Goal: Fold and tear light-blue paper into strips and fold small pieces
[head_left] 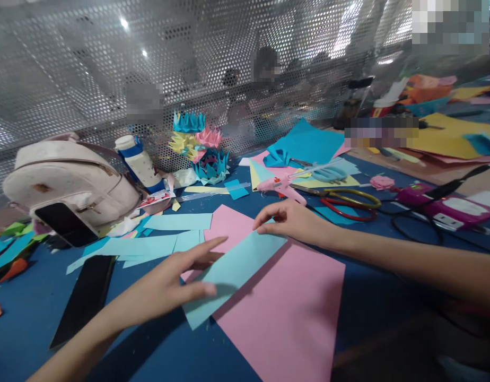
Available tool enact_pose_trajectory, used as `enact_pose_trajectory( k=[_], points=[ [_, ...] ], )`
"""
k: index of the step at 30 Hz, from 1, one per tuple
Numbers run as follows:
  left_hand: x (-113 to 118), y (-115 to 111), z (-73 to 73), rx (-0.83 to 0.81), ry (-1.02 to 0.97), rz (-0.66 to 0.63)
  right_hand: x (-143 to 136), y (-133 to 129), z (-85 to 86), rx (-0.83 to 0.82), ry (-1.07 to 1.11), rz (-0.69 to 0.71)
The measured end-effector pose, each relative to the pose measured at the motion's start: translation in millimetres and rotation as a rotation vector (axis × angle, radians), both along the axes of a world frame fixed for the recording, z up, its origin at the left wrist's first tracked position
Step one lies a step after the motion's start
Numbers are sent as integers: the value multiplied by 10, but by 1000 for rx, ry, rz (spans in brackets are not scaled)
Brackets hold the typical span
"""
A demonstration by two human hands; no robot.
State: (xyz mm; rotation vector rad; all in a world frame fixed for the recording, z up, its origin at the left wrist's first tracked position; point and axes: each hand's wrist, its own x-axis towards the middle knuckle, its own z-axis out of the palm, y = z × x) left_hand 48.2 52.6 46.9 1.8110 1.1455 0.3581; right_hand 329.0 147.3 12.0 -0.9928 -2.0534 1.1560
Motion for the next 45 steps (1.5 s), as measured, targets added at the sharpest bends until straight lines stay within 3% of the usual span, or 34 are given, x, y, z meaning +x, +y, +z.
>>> enact_pose_trajectory(
  k=[3, 6, 11, 15, 21, 30, 39, 45],
  points=[
    [247, 113, -26, 40, -7, 153, -109, -11, 53, 46, 8, 38],
    [396, 219, -88, 88, -12, 152, -188, -32, 131, 129, -8, 95],
    [456, 243, -140, 179, -97, 147, -245, -141, 285, 257, -62, 125],
    [486, 164, -129, 152, -134, 241, -274, -210, 329, 284, -69, 108],
    [484, 88, -125, 131, -136, 364, -328, -225, 367, 311, -74, 154],
    [457, 43, -64, 264, -146, 313, -456, -331, 537, 387, -238, 236],
    [353, -30, -70, 116, -262, 463, -390, 13, 549, 307, -148, 277],
    [274, -56, -113, 104, -250, 509, -341, 113, 579, 258, 0, 75]
  ],
)
